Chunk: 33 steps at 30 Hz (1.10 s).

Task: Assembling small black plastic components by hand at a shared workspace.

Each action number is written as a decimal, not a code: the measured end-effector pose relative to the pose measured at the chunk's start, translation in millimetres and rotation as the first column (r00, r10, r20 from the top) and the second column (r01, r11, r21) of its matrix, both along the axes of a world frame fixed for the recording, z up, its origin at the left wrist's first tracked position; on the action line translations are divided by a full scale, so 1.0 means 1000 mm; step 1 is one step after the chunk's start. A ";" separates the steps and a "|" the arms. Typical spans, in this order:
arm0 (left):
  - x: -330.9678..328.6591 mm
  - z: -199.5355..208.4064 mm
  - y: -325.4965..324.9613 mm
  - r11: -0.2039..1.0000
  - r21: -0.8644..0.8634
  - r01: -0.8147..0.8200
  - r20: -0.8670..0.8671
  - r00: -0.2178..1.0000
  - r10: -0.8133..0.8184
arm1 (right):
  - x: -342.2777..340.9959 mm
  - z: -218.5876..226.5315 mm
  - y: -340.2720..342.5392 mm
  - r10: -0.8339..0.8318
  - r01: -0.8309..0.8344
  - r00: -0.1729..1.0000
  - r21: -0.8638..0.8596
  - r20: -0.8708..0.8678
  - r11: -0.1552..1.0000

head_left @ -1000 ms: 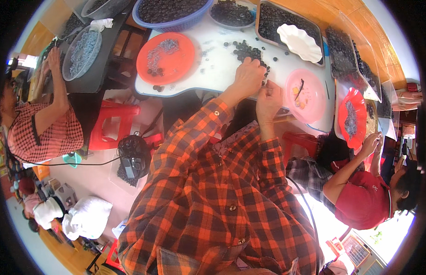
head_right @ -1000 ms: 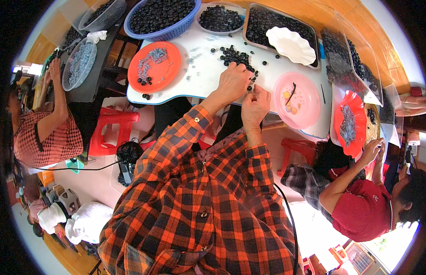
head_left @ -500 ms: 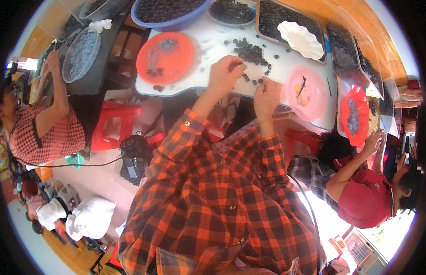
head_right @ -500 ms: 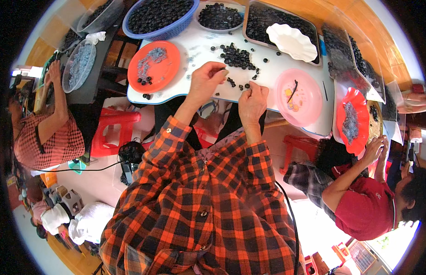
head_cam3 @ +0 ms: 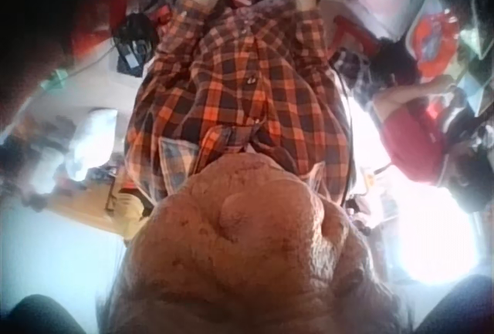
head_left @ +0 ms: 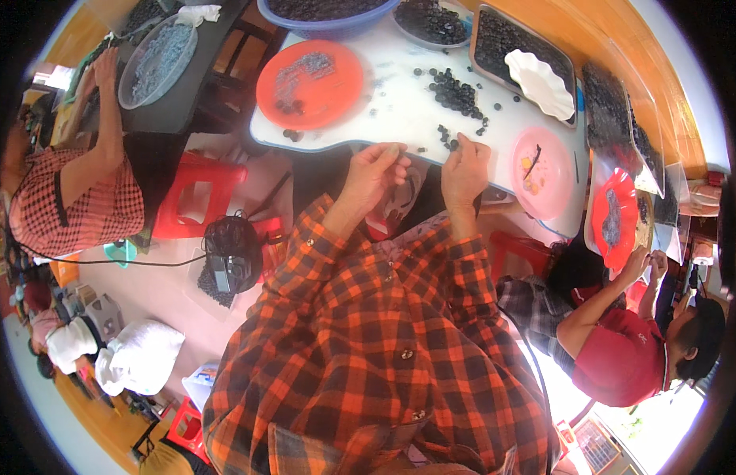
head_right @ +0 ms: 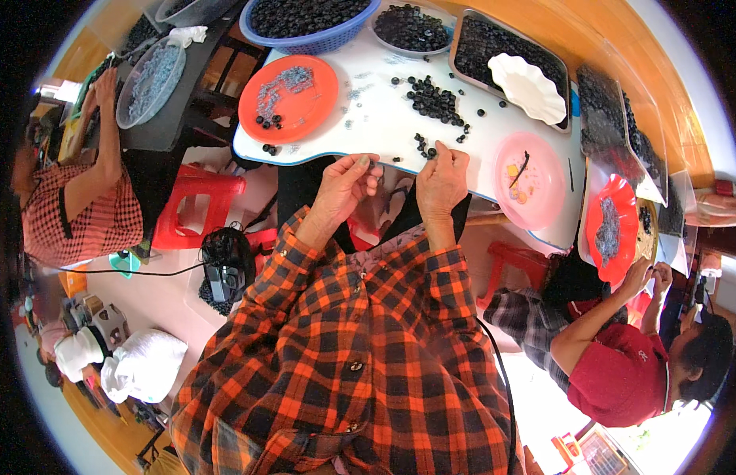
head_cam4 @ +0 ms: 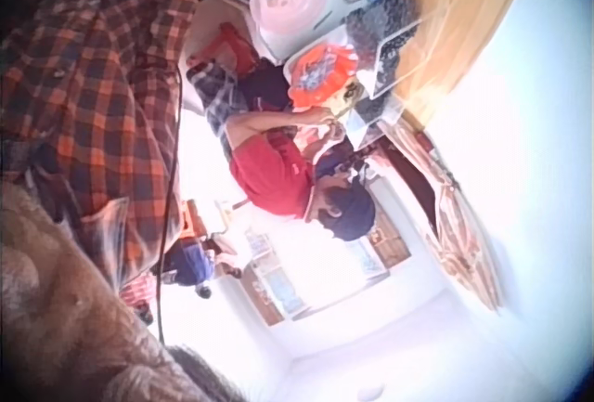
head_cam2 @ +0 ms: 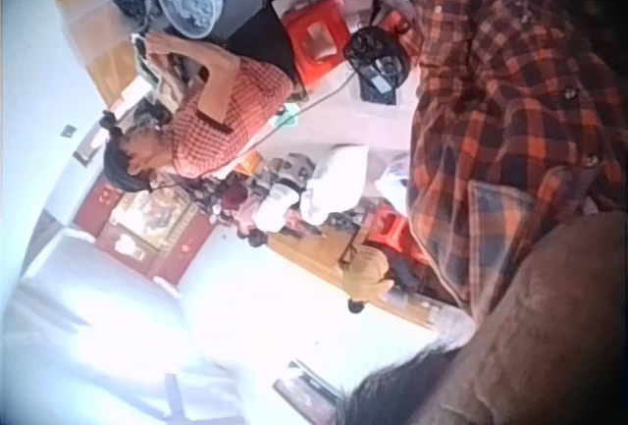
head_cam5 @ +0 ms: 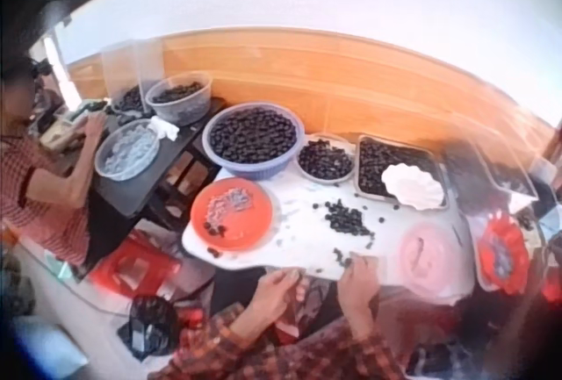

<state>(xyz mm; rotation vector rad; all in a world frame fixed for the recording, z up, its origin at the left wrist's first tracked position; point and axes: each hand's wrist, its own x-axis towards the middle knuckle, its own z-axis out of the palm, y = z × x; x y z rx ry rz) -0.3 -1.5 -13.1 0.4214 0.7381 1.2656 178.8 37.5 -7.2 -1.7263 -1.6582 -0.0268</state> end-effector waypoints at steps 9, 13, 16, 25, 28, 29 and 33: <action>-0.005 -0.004 -0.011 0.998 -0.067 0.022 0.342 0.940 0.002 | 0.011 -0.008 0.003 0.045 -0.034 0.989 0.077 -0.139 0.996; -0.003 0.003 -0.017 0.999 -0.018 0.034 0.406 0.914 -0.023 | 0.014 -0.012 0.004 0.060 -0.046 0.991 0.115 -0.122 0.992; -0.003 0.005 -0.019 0.999 0.012 0.036 0.429 0.903 -0.038 | 0.016 -0.011 0.003 0.084 -0.068 0.986 0.113 -0.141 0.991; -0.006 -0.007 -0.021 1.000 0.011 0.027 0.390 0.920 -0.029 | 0.015 0.005 -0.005 0.091 -0.065 0.951 0.096 -0.296 0.993; -0.008 -0.005 -0.021 1.000 -0.008 0.019 0.375 0.927 -0.015 | -0.004 0.021 -0.005 0.094 -0.073 0.943 0.076 -0.319 0.994; -0.009 -0.004 -0.021 1.000 -0.014 0.014 0.364 0.931 -0.008 | -0.013 0.024 -0.001 0.199 -0.175 0.940 0.109 -0.276 0.979; -0.016 -0.003 -0.023 0.998 -0.063 -0.025 0.354 0.934 0.046 | -0.058 0.034 0.014 0.390 -0.382 0.896 0.078 -0.213 0.921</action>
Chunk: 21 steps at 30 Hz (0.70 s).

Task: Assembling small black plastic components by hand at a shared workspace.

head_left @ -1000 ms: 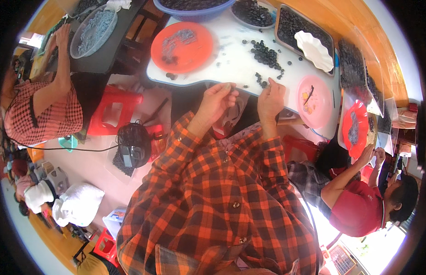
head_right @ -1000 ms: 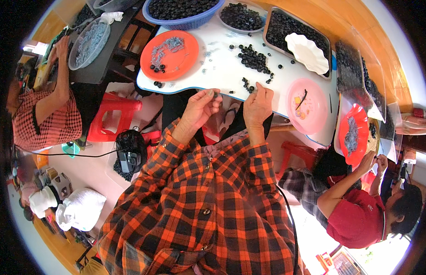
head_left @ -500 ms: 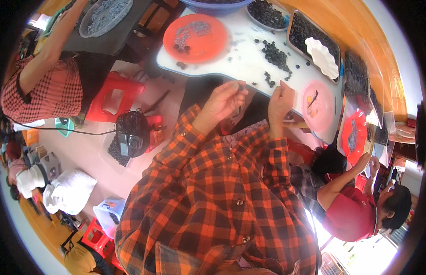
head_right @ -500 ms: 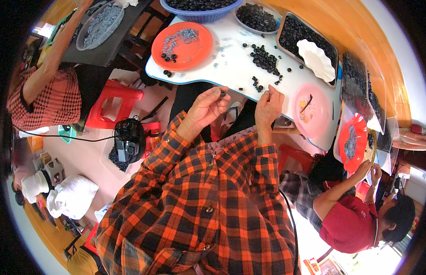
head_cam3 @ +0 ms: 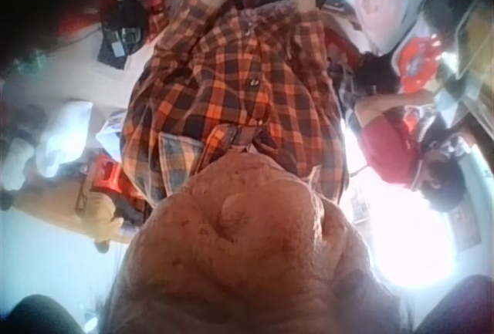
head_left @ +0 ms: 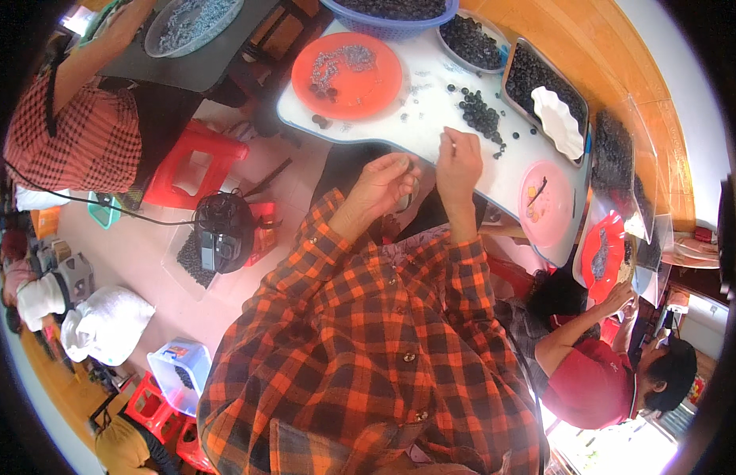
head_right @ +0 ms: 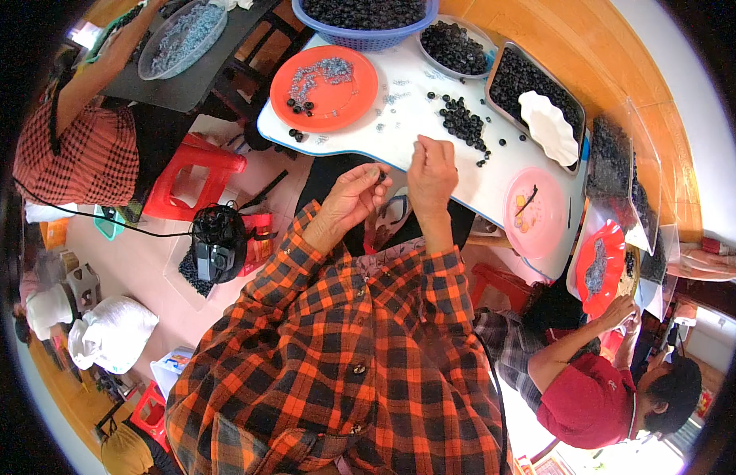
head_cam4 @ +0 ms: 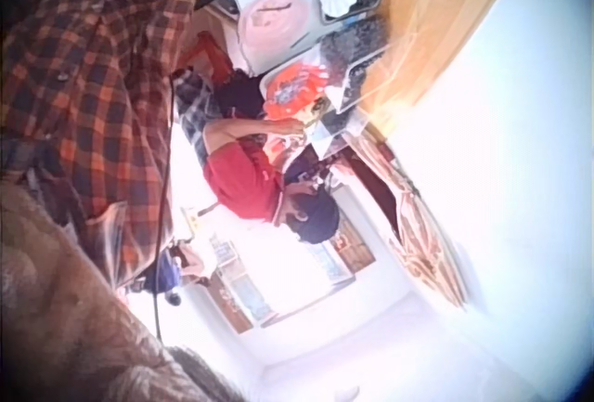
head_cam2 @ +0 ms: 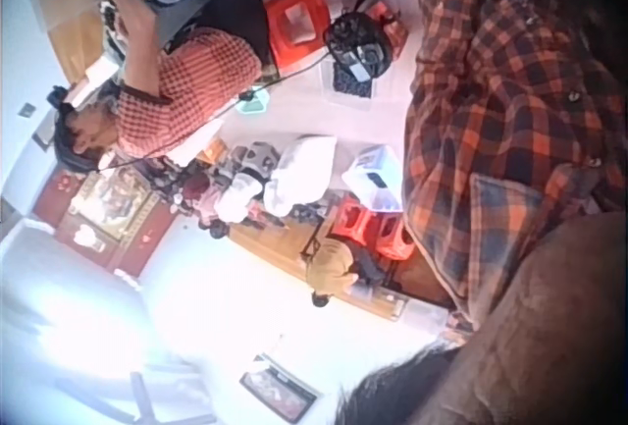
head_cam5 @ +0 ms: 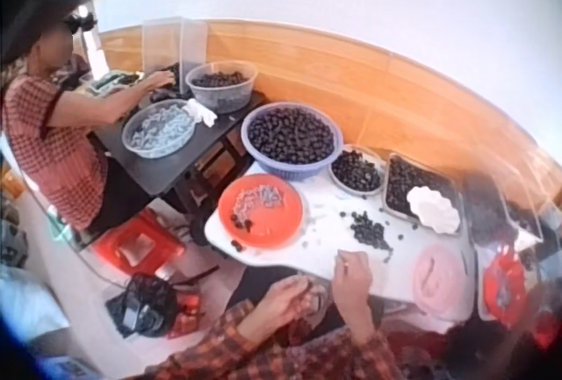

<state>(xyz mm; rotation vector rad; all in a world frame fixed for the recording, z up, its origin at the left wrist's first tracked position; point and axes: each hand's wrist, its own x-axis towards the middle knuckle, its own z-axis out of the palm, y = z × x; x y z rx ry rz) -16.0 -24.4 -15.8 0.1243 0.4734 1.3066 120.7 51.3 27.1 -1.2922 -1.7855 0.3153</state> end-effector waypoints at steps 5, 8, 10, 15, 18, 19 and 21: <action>-0.006 0.001 0.001 0.999 0.012 -0.033 0.019 0.999 0.032 | -0.020 -0.017 0.025 0.020 -0.022 0.992 0.014 0.127 1.000; -0.009 0.000 0.001 0.999 0.028 -0.044 0.076 0.996 0.042 | -0.027 -0.022 0.032 0.009 -0.006 0.988 -0.021 0.153 1.000; -0.009 -0.004 0.001 0.998 0.046 -0.044 0.099 0.994 0.039 | -0.032 -0.023 0.034 -0.022 0.039 0.967 -0.062 0.255 0.997; -0.011 -0.008 0.002 0.994 0.104 -0.021 0.173 0.985 0.003 | -0.035 -0.027 0.036 -0.024 0.065 0.948 -0.119 0.317 0.991; -0.010 -0.008 0.001 0.994 0.102 -0.039 0.160 0.987 0.022 | -0.034 -0.025 0.036 -0.023 0.069 0.946 -0.134 0.322 0.988; -0.011 -0.008 0.001 0.992 0.123 -0.038 0.146 0.989 0.020 | -0.034 -0.024 0.035 -0.016 0.071 0.948 -0.164 0.317 0.984; -0.012 -0.006 0.001 0.989 0.140 -0.037 0.132 0.991 0.018 | -0.029 -0.023 0.033 0.008 0.030 0.970 -0.153 0.243 0.988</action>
